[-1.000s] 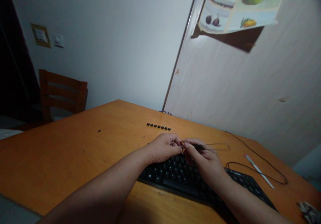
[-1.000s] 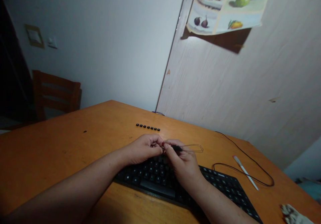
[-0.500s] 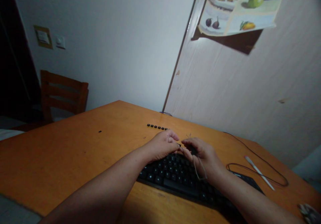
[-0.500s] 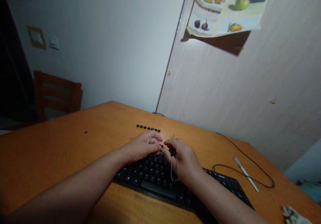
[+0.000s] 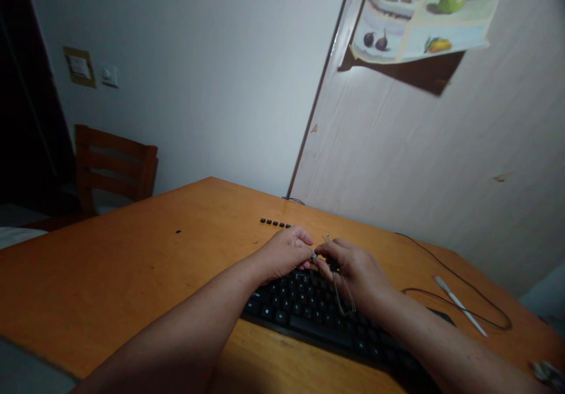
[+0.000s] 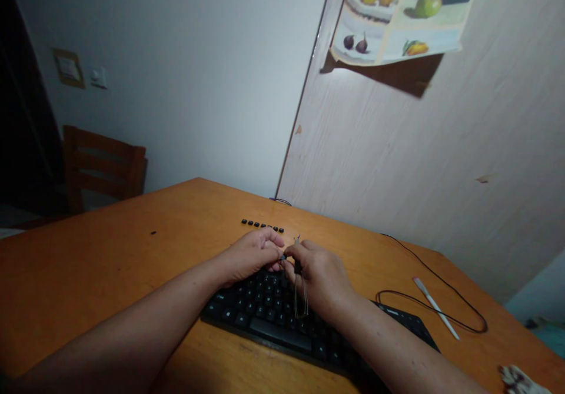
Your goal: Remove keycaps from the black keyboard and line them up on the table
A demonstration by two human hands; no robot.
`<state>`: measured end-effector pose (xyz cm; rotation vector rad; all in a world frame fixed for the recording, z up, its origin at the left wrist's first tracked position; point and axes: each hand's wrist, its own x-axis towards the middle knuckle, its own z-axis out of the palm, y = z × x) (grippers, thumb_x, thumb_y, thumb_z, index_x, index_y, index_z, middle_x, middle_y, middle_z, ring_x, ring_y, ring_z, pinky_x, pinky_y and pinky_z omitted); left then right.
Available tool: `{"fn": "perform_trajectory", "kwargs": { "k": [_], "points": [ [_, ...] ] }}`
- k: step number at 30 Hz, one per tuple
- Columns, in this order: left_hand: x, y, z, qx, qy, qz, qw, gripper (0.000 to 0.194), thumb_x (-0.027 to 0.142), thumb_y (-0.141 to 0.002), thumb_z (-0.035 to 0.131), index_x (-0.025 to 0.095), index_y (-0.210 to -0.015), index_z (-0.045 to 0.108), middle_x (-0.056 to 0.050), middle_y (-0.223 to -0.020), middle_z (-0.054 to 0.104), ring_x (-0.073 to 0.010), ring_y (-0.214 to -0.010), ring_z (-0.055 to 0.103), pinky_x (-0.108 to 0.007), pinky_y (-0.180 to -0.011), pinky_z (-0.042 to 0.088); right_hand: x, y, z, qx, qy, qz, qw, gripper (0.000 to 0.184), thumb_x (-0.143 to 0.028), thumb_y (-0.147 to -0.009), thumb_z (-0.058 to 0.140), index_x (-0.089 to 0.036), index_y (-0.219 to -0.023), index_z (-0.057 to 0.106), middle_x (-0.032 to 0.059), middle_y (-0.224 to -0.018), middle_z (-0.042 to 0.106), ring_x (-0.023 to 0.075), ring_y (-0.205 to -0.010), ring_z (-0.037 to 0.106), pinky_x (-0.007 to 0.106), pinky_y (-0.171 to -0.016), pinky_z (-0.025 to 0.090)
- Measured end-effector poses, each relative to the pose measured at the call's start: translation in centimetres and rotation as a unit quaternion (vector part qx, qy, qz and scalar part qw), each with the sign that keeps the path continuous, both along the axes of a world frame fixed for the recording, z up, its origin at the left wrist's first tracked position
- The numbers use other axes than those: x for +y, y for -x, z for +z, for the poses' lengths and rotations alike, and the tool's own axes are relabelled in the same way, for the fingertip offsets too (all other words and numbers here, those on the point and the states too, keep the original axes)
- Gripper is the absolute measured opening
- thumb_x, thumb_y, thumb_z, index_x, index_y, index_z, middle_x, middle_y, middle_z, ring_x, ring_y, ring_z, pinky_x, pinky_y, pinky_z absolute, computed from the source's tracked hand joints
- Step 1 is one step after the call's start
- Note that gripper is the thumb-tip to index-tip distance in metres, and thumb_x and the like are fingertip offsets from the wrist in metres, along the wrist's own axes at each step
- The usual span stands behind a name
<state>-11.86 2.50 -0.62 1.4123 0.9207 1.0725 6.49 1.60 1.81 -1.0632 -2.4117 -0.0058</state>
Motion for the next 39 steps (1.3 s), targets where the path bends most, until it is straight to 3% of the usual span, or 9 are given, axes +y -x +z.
{"fn": "perform_trajectory", "kwargs": {
  "k": [3,6,10,15,23,39],
  "points": [
    [0.2,0.3,0.1,-0.002,-0.005,0.029,1.000,0.018,0.018,-0.076,0.057,0.015,-0.092,0.050,-0.001,-0.071,0.064,-0.0114,-0.061,0.061,-0.022,-0.058,0.046,0.7,0.0,-0.2,0.008,0.003,-0.009,1.000,0.020,-0.030,-0.084,0.055,-0.024,-0.095,0.071,0.0055,-0.082,0.064,0.0164,-0.069,0.058,0.026,-0.059,0.041],
    [0.7,1.0,0.2,0.009,-0.017,0.110,0.994,0.014,0.019,-0.077,0.055,0.015,-0.090,0.051,-0.001,-0.071,0.064,-0.0101,-0.059,0.058,-0.021,-0.057,0.044,2.5,-0.3,-0.6,0.023,0.026,-0.007,0.999,0.023,-0.031,-0.085,0.054,-0.021,-0.097,0.071,0.0075,-0.085,0.067,0.0182,-0.073,0.060,0.028,-0.064,0.044],
    [2.0,2.5,-0.2,0.038,-0.027,0.211,0.976,0.013,0.027,-0.080,0.053,0.016,-0.085,0.054,-0.001,-0.066,0.062,-0.0094,-0.052,0.052,-0.019,-0.048,0.038,6.6,-1.2,-1.8,0.065,0.080,-0.032,0.994,0.024,-0.034,-0.084,0.056,-0.019,-0.095,0.071,0.0074,-0.087,0.071,0.0194,-0.078,0.062,0.030,-0.069,0.047],
    [3.2,3.7,-1.3,0.056,-0.013,0.272,0.960,0.014,0.030,-0.079,0.052,0.017,-0.082,0.056,0.000,-0.062,0.061,-0.0082,-0.043,0.045,-0.019,-0.041,0.033,11.8,-1.5,-3.5,0.051,0.141,-0.063,0.987,0.021,-0.027,-0.082,0.056,-0.018,-0.093,0.071,0.0066,-0.087,0.073,0.0185,-0.077,0.064,0.028,-0.068,0.046],
    [3.7,4.1,-2.3,0.047,0.009,0.279,0.959,0.012,0.030,-0.076,0.056,0.018,-0.078,0.054,0.001,-0.059,0.059,-0.0087,-0.045,0.050,-0.017,-0.043,0.035,16.1,0.1,-5.5,0.031,0.149,-0.102,0.983,0.018,-0.026,-0.079,0.060,-0.018,-0.089,0.072,0.0067,-0.083,0.073,0.0178,-0.075,0.063,0.026,-0.067,0.044],
    [3.8,4.1,-2.4,0.073,0.014,0.274,0.959,0.011,0.027,-0.077,0.055,0.017,-0.073,0.051,0.002,-0.058,0.058,-0.0071,-0.042,0.047,-0.017,-0.043,0.031,18.0,0.9,-6.2,-0.021,0.140,-0.096,0.985,0.019,-0.030,-0.080,0.061,-0.020,-0.088,0.074,0.0062,-0.081,0.072,0.0178,-0.072,0.062,0.025,-0.061,0.040]
  ]
}}
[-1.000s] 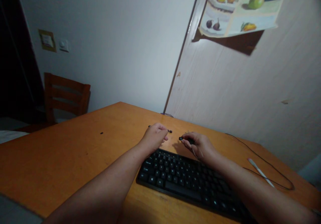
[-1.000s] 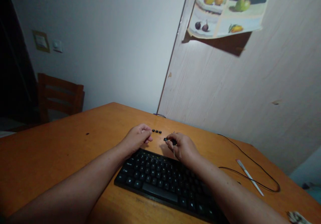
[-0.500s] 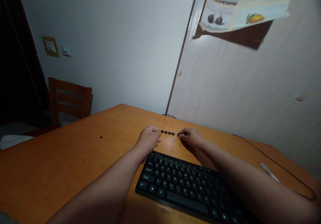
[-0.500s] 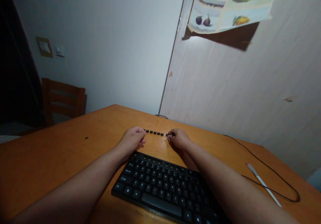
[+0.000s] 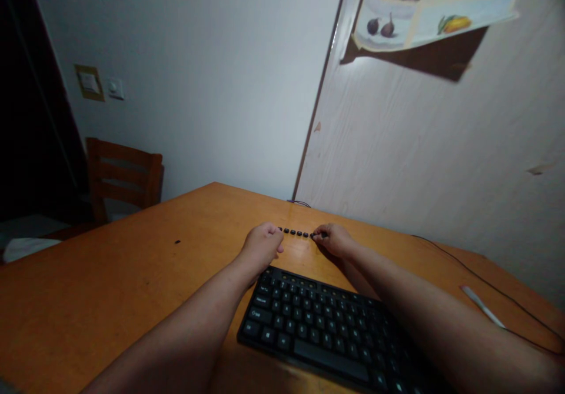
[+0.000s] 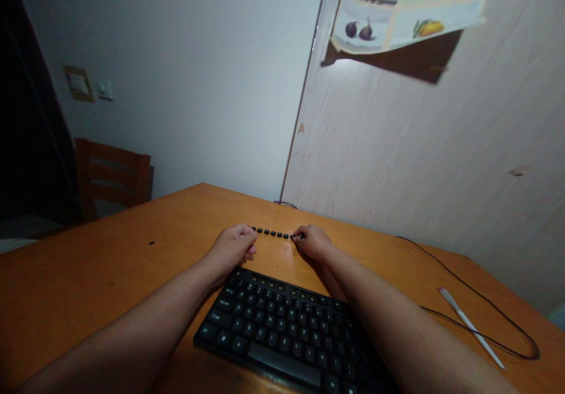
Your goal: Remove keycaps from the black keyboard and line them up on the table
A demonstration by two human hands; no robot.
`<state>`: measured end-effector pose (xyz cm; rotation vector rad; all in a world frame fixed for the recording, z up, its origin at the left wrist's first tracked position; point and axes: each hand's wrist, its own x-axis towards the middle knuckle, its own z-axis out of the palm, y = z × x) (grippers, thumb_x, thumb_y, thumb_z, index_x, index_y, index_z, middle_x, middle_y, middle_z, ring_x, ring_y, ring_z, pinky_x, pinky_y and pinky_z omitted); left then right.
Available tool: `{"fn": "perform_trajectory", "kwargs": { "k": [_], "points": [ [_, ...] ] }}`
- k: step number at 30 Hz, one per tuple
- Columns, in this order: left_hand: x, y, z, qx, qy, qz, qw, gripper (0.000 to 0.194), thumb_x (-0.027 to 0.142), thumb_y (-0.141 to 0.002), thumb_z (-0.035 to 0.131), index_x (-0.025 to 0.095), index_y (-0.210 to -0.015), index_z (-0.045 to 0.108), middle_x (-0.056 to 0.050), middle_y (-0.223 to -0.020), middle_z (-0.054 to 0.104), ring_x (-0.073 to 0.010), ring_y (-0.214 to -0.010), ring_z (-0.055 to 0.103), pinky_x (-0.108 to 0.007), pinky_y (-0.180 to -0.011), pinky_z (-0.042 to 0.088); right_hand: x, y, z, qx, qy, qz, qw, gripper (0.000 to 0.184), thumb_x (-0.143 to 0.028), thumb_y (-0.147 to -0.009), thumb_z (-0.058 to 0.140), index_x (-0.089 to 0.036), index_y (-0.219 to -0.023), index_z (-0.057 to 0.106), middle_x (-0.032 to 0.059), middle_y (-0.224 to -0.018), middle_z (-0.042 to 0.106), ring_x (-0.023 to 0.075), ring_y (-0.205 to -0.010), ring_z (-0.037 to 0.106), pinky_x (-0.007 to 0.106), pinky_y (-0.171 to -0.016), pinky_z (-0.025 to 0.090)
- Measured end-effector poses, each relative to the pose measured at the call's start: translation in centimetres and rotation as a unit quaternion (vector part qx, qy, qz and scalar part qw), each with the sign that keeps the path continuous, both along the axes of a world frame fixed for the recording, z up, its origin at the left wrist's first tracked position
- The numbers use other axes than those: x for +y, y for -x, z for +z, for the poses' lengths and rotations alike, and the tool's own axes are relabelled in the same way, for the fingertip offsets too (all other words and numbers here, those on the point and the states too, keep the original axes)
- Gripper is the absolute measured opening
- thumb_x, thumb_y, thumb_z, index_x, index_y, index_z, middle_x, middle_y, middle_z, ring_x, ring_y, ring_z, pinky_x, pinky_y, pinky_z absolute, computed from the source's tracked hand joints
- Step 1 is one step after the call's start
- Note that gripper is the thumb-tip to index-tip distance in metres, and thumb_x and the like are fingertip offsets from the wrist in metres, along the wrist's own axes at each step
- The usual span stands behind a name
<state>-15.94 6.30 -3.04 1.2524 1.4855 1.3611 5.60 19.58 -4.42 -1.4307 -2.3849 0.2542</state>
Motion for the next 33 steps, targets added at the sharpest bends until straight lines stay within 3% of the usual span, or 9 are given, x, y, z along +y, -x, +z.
{"fn": "perform_trajectory", "kwargs": {
  "k": [21,27,33],
  "points": [
    [0.1,0.2,-0.1,-0.004,-0.010,-0.001,1.000,0.010,0.027,-0.078,0.053,0.017,-0.075,0.053,0.000,-0.059,0.059,-0.0079,-0.044,0.050,-0.017,-0.043,0.035,-0.7,-0.1,0.6,0.029,0.015,0.003,0.999,0.021,-0.030,-0.078,0.063,-0.019,-0.091,0.074,0.0067,-0.083,0.073,0.0190,-0.075,0.064,0.026,-0.064,0.043],
    [0.1,0.1,0.1,-0.010,-0.018,0.015,1.000,0.012,0.030,-0.078,0.054,0.018,-0.076,0.053,0.001,-0.058,0.058,-0.0081,-0.043,0.050,-0.017,-0.042,0.035,-2.4,-1.2,2.7,0.073,0.000,-0.015,0.997,0.034,-0.042,-0.084,0.054,-0.016,-0.097,0.072,0.0093,-0.091,0.072,0.0224,-0.082,0.064,0.030,-0.069,0.045],
    [0.3,0.4,0.1,0.017,-0.048,0.014,0.999,0.014,0.032,-0.078,0.052,0.018,-0.075,0.053,0.000,-0.060,0.059,-0.0090,-0.043,0.049,-0.018,-0.041,0.036,-7.1,-3.6,5.3,0.229,0.020,-0.023,0.973,0.033,-0.047,-0.080,0.055,-0.020,-0.084,0.073,0.0059,-0.085,0.071,0.0206,-0.077,0.062,0.029,-0.067,0.046]
  ]
}}
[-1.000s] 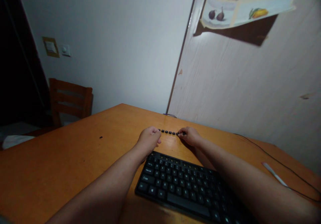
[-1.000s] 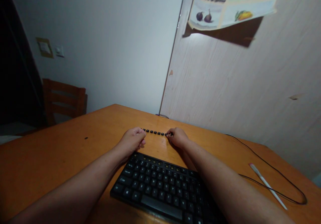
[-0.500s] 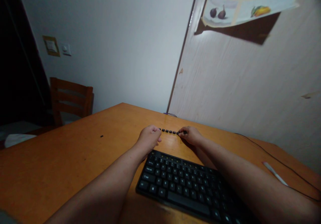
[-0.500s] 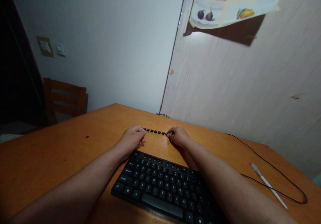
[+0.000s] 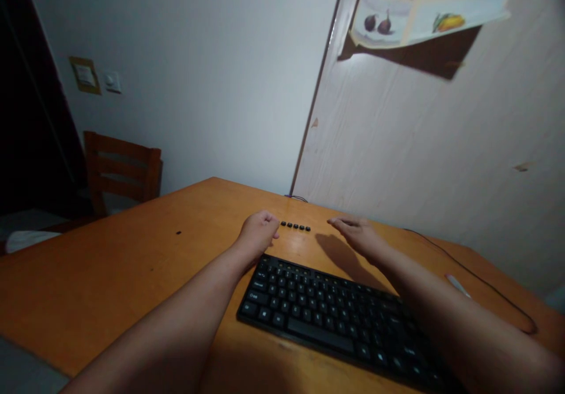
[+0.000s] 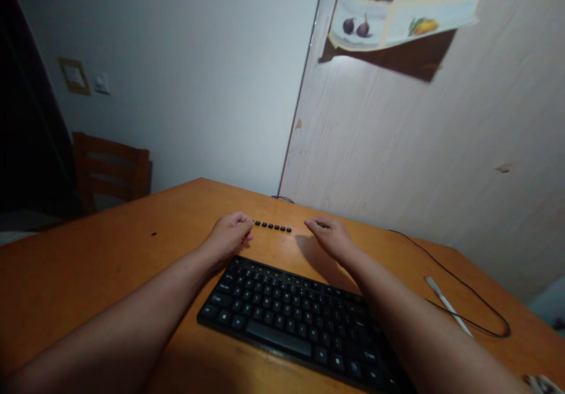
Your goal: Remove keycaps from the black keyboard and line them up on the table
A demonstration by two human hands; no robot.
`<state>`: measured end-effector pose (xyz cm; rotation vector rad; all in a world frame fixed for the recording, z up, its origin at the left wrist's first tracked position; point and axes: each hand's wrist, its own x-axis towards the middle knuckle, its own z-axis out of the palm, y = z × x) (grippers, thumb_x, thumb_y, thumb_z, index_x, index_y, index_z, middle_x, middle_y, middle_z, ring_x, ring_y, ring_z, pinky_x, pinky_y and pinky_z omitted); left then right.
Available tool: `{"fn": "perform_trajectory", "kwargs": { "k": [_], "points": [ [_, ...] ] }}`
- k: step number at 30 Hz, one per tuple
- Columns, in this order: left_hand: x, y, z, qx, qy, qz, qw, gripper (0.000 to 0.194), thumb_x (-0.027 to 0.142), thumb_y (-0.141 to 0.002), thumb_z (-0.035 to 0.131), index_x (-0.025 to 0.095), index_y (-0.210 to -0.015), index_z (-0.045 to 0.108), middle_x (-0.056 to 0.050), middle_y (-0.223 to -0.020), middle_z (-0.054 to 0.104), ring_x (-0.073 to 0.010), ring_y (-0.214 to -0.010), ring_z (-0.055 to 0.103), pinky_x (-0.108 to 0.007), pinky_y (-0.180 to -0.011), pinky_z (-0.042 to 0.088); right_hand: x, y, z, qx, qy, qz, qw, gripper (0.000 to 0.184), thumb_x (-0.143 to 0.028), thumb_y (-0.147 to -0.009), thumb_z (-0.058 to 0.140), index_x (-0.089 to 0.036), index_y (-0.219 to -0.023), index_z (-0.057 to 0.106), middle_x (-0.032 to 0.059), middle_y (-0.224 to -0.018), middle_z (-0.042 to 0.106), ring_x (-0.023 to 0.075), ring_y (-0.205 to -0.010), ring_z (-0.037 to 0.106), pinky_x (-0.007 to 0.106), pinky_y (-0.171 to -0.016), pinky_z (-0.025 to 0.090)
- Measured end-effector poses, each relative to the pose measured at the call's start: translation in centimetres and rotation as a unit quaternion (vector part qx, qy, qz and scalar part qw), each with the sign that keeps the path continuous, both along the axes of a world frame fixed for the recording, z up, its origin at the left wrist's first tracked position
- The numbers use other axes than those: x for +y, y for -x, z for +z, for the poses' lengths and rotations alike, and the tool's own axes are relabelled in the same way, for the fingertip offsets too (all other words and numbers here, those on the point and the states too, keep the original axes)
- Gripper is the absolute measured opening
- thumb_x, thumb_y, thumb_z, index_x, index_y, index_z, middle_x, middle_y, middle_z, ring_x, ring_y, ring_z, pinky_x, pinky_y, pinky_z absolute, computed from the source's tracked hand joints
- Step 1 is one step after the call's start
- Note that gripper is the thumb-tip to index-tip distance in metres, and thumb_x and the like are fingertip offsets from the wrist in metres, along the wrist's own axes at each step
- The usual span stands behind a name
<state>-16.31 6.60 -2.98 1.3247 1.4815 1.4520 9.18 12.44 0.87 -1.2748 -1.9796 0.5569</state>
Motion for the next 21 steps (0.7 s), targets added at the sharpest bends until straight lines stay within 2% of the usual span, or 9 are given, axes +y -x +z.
{"fn": "perform_trajectory", "kwargs": {
  "k": [3,6,9,11,13,17,21],
  "points": [
    [0.4,0.4,-0.5,0.033,-0.032,-0.005,0.999,0.016,0.033,-0.078,0.053,0.017,-0.076,0.055,0.000,-0.061,0.060,-0.0093,-0.045,0.049,-0.018,-0.041,0.035,-3.3,-1.0,0.8,0.059,0.039,-0.022,0.997,0.030,-0.045,-0.078,0.056,-0.020,-0.086,0.072,0.0047,-0.081,0.068,0.0165,-0.068,0.058,0.026,-0.059,0.043],
    [0.5,0.7,-0.7,0.071,-0.058,-0.008,0.996,0.015,0.031,-0.078,0.052,0.017,-0.076,0.056,0.000,-0.063,0.060,-0.0100,-0.049,0.050,-0.019,-0.045,0.036,-6.4,-2.0,1.7,0.113,0.084,-0.054,0.989,0.025,-0.040,-0.073,0.061,-0.019,-0.085,0.065,-0.0009,-0.061,0.056,0.0118,-0.051,0.048,0.023,-0.046,0.033],
    [0.2,0.8,-0.3,0.131,-0.100,0.005,0.986,0.015,0.030,-0.078,0.051,0.017,-0.075,0.058,0.001,-0.063,0.059,-0.0106,-0.053,0.051,-0.020,-0.049,0.037,-8.8,-3.1,2.4,0.164,0.109,-0.054,0.979,0.023,-0.038,-0.068,0.067,-0.020,-0.073,0.054,-0.0064,-0.051,0.044,0.0078,-0.043,0.036,0.021,-0.041,0.025],
    [-0.2,0.8,0.3,0.159,-0.125,0.023,0.979,0.015,0.030,-0.077,0.051,0.017,-0.073,0.059,0.001,-0.064,0.059,-0.0111,-0.057,0.052,-0.020,-0.052,0.037,-9.8,-4.0,2.5,0.186,0.125,-0.038,0.974,0.028,-0.041,-0.067,0.071,-0.020,-0.070,0.052,-0.0070,-0.050,0.042,0.0066,-0.041,0.032,0.021,-0.040,0.022],
    [-0.6,0.6,1.1,0.169,-0.137,0.037,0.975,0.015,0.029,-0.077,0.051,0.017,-0.073,0.059,0.001,-0.066,0.059,-0.0114,-0.060,0.052,-0.021,-0.055,0.039,-10.5,-4.7,2.3,0.198,0.123,-0.027,0.972,0.030,-0.043,-0.067,0.072,-0.019,-0.072,0.056,-0.0050,-0.054,0.047,0.0068,-0.042,0.035,0.021,-0.039,0.023],
    [-1.3,-0.2,3.1,0.191,-0.148,0.031,0.970,0.015,0.029,-0.076,0.051,0.017,-0.075,0.059,0.001,-0.067,0.059,-0.0123,-0.062,0.053,-0.022,-0.058,0.039,-10.9,-5.5,1.3,0.233,0.109,-0.001,0.966,0.031,-0.041,-0.068,0.073,-0.016,-0.082,0.062,0.0004,-0.065,0.058,0.0102,-0.051,0.050,0.023,-0.048,0.038],
    [-1.9,-1.4,5.0,0.222,-0.108,0.002,0.969,0.014,0.029,-0.072,0.054,0.016,-0.074,0.060,0.000,-0.066,0.060,-0.0135,-0.062,0.054,-0.023,-0.058,0.040,-10.7,-5.7,0.9,0.276,0.119,0.017,0.954,0.035,-0.045,-0.067,0.073,-0.015,-0.082,0.063,0.0026,-0.068,0.061,0.0117,-0.052,0.052,0.026,-0.051,0.042]
  ]
}}
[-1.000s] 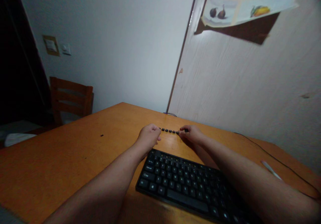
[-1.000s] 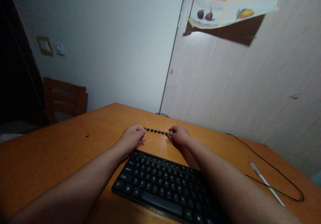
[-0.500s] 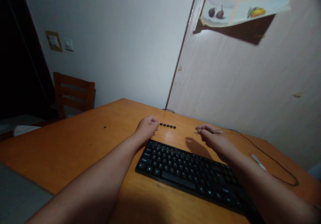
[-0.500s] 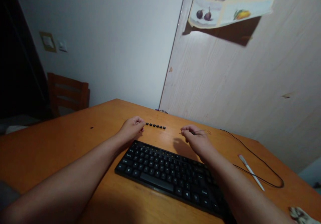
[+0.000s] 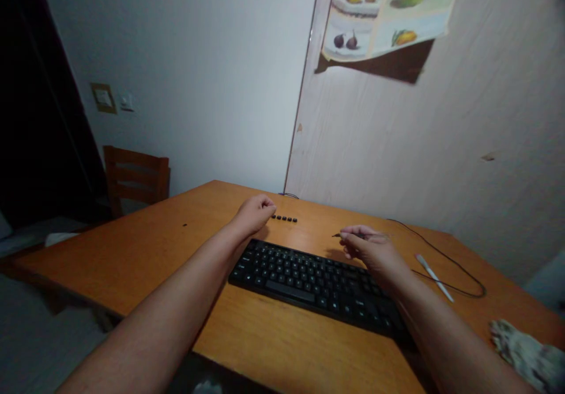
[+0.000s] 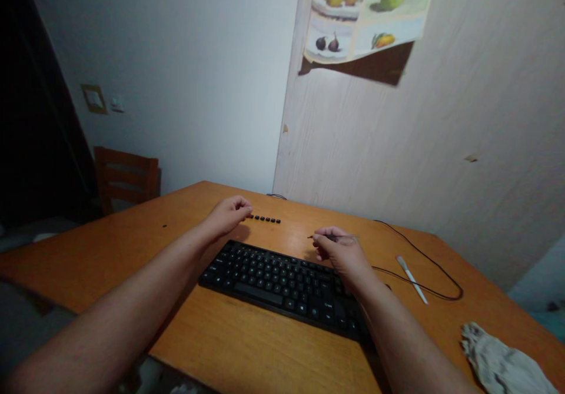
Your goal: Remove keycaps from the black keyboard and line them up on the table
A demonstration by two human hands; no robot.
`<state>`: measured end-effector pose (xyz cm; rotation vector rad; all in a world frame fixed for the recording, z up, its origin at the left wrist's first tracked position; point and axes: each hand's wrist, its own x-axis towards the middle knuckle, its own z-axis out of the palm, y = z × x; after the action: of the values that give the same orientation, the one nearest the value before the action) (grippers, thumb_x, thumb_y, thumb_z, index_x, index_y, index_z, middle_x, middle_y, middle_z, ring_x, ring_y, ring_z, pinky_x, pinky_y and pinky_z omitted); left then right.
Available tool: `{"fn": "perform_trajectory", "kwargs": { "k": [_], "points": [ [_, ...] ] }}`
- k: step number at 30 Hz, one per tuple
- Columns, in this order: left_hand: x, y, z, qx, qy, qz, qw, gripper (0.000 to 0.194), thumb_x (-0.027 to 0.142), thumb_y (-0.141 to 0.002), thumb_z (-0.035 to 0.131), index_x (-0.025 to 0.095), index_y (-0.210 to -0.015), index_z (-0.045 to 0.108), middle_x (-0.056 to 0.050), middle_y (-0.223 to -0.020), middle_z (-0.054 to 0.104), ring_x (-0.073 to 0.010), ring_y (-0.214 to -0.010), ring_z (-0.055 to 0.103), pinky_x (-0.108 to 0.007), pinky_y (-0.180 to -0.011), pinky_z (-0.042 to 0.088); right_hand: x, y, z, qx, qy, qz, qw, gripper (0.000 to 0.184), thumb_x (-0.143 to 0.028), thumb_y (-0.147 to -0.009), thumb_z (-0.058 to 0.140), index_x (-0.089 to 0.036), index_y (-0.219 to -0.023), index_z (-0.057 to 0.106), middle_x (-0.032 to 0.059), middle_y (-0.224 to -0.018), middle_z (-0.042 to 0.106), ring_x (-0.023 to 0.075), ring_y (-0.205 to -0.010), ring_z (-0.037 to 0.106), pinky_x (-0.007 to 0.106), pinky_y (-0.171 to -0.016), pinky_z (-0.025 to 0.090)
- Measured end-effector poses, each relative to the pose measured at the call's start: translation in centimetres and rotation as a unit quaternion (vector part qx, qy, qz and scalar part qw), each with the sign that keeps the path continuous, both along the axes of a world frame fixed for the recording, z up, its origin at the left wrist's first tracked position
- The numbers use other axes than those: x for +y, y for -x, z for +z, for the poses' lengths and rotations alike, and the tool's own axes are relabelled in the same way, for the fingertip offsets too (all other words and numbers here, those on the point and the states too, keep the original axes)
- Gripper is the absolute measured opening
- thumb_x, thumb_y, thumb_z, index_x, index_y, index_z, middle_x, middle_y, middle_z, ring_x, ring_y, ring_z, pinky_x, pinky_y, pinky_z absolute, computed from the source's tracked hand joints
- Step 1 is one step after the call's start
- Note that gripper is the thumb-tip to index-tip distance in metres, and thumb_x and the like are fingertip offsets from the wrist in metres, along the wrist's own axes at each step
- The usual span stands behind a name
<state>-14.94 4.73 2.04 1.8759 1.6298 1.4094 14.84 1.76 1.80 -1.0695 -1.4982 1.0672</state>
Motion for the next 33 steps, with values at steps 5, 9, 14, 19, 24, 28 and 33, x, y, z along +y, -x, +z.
{"fn": "perform_trajectory", "kwargs": {
  "k": [5,9,14,19,24,28,33],
  "points": [
    [-0.1,-2.2,1.2,0.046,0.046,0.001,0.998,0.019,0.032,-0.072,0.054,0.015,-0.073,0.062,-0.001,-0.066,0.061,-0.0154,-0.063,0.056,-0.023,-0.056,0.038,0.7,-0.1,-0.1,-0.035,-0.025,-0.047,0.998,0.041,-0.054,-0.073,0.066,-0.014,-0.077,0.065,0.0003,-0.061,0.056,0.0081,-0.044,0.041,0.024,-0.043,0.030],
    [-0.1,-4.4,0.2,0.102,0.048,0.016,0.994,0.024,0.036,-0.076,0.052,0.015,-0.069,0.062,-0.002,-0.063,0.061,-0.0165,-0.063,0.056,-0.024,-0.054,0.036,0.9,0.2,-0.7,-0.053,-0.051,-0.060,0.995,0.041,-0.057,-0.075,0.062,-0.016,-0.071,0.059,-0.0026,-0.054,0.051,0.0086,-0.044,0.038,0.023,-0.045,0.029],
    [-1.4,-5.7,-1.8,0.194,0.096,-0.107,0.970,0.024,0.035,-0.077,0.053,0.017,-0.075,0.068,-0.004,-0.073,0.068,-0.0175,-0.068,0.059,-0.024,-0.057,0.037,0.5,1.4,-1.4,-0.116,-0.103,-0.032,0.987,0.040,-0.057,-0.079,0.057,-0.019,-0.066,0.053,-0.0024,-0.052,0.051,0.0121,-0.049,0.046,0.024,-0.051,0.035],
    [-2.5,-5.8,-2.3,0.253,0.101,-0.122,0.954,0.028,0.038,-0.081,0.051,0.018,-0.081,0.071,-0.007,-0.082,0.071,-0.0193,-0.072,0.061,-0.025,-0.060,0.038,0.2,2.3,-1.7,-0.194,-0.131,-0.053,0.971,0.036,-0.052,-0.083,0.052,-0.019,-0.069,0.054,-0.0019,-0.054,0.053,0.0140,-0.052,0.050,0.025,-0.053,0.034],
    [-2.3,-6.0,-2.8,0.279,0.082,-0.139,0.946,0.028,0.035,-0.083,0.049,0.019,-0.083,0.072,-0.008,-0.082,0.072,-0.0201,-0.074,0.062,-0.026,-0.062,0.039,0.2,3.0,-2.0,-0.264,-0.167,-0.061,0.948,0.034,-0.047,-0.084,0.049,-0.020,-0.063,0.049,-0.0022,-0.053,0.050,0.0144,-0.054,0.049,0.025,-0.053,0.032],
    [-2.0,-6.0,-3.5,0.288,0.077,-0.138,0.945,0.027,0.033,-0.082,0.050,0.018,-0.078,0.072,-0.008,-0.078,0.071,-0.0196,-0.072,0.062,-0.026,-0.062,0.038,0.4,3.4,-2.4,-0.295,-0.180,-0.065,0.936,0.030,-0.043,-0.084,0.049,-0.021,-0.063,0.047,-0.0018,-0.054,0.050,0.0147,-0.056,0.050,0.025,-0.054,0.031],
    [-2.1,-6.2,-3.6,0.301,0.080,-0.135,0.941,0.026,0.032,-0.081,0.049,0.018,-0.074,0.070,-0.007,-0.075,0.070,-0.0189,-0.069,0.061,-0.025,-0.058,0.036,0.7,3.6,-2.6,-0.319,-0.183,-0.068,0.927,0.030,-0.041,-0.085,0.049,-0.021,-0.063,0.046,-0.0015,-0.054,0.051,0.0146,-0.055,0.050,0.025,-0.054,0.030]
  ]
}}
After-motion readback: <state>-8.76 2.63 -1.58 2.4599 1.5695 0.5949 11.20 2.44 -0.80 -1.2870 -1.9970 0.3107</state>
